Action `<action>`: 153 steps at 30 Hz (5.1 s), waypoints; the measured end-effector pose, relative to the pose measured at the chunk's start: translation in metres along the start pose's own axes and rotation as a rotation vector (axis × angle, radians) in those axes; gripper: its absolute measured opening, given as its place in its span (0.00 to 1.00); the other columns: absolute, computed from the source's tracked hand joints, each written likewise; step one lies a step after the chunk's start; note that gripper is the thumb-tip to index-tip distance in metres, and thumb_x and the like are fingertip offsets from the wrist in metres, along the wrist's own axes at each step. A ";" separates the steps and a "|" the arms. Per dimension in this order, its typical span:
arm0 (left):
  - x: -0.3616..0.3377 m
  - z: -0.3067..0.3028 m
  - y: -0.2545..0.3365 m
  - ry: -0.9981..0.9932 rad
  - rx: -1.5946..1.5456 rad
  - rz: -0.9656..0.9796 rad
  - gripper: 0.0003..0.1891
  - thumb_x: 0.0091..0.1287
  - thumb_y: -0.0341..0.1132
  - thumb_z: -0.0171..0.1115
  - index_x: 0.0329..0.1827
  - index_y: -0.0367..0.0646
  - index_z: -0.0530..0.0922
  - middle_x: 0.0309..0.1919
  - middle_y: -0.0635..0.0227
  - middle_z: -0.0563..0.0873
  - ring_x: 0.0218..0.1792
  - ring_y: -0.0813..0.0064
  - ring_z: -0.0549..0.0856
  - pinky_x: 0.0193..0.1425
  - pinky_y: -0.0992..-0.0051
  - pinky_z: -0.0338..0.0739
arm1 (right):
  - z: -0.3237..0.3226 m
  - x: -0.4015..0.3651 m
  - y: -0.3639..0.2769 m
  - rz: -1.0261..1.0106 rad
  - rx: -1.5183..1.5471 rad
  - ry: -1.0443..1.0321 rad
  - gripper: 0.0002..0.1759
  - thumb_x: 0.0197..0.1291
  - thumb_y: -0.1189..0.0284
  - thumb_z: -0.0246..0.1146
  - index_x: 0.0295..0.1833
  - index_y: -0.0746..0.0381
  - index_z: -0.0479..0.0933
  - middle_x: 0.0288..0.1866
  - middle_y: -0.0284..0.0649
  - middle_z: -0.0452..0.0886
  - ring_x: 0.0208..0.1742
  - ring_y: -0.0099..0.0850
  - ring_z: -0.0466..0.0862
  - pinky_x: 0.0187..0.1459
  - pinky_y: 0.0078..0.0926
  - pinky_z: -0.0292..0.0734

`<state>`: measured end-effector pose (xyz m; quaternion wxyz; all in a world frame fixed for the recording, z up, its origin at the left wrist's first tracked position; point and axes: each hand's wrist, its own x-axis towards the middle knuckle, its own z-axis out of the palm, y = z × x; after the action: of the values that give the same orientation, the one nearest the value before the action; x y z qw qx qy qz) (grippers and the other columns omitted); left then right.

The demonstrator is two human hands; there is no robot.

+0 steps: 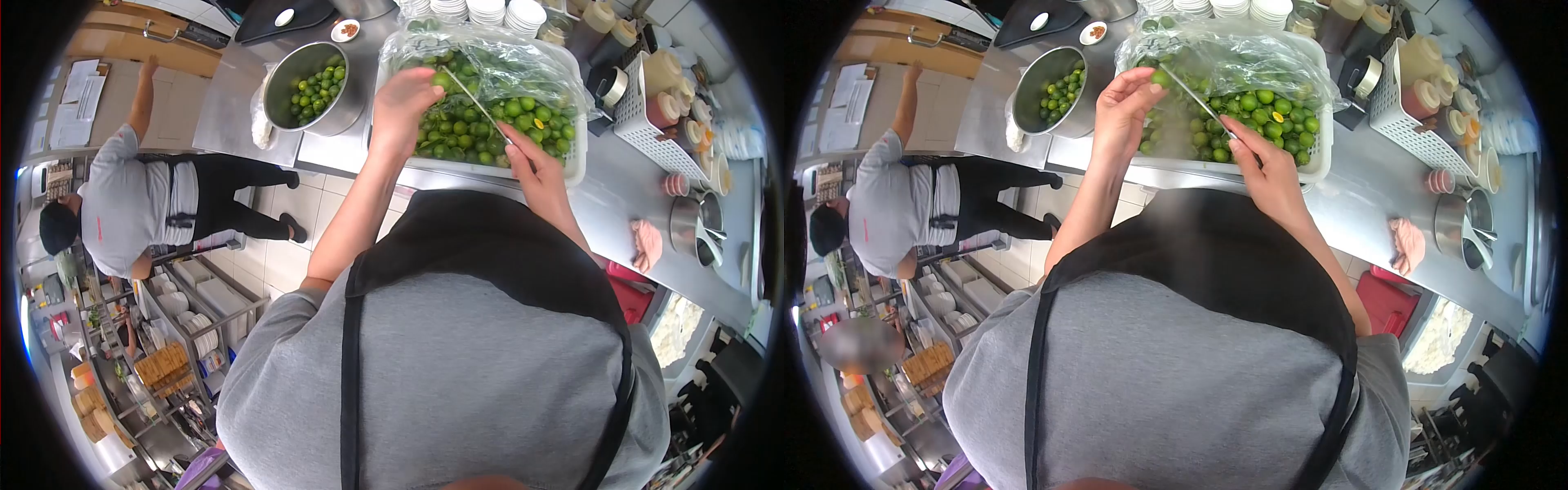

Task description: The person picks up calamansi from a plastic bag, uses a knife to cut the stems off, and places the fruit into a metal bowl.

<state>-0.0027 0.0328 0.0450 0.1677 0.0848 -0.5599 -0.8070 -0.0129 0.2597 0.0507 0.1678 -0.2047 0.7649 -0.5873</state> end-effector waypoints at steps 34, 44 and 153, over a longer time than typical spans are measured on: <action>-0.015 0.031 -0.012 -0.470 0.926 -0.155 0.10 0.55 0.36 0.68 0.34 0.38 0.83 0.27 0.65 0.85 0.29 0.76 0.83 0.37 0.76 0.77 | -0.046 -0.002 0.040 0.013 -0.003 0.264 0.19 0.67 0.68 0.56 0.62 0.53 0.73 0.31 0.29 0.76 0.27 0.16 0.67 0.33 0.15 0.68; -0.066 0.024 -0.036 -0.774 0.985 -0.145 0.10 0.59 0.37 0.63 0.38 0.42 0.83 0.29 0.59 0.86 0.31 0.63 0.85 0.40 0.70 0.78 | -0.044 -0.021 0.033 0.050 0.003 0.277 0.19 0.67 0.68 0.56 0.62 0.55 0.73 0.29 0.28 0.73 0.27 0.16 0.65 0.32 0.15 0.66; 0.027 -0.069 -0.019 -0.069 1.385 0.258 0.06 0.52 0.30 0.67 0.32 0.39 0.83 0.27 0.60 0.86 0.30 0.64 0.86 0.36 0.70 0.78 | -0.011 -0.002 0.002 0.001 -0.073 0.047 0.18 0.66 0.68 0.56 0.60 0.59 0.73 0.50 0.43 0.82 0.45 0.28 0.81 0.48 0.21 0.72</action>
<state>-0.0084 -0.0317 0.0041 0.1515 0.0793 -0.9554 -0.2410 -0.0170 0.2706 0.0520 0.1426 -0.1966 0.7895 -0.5637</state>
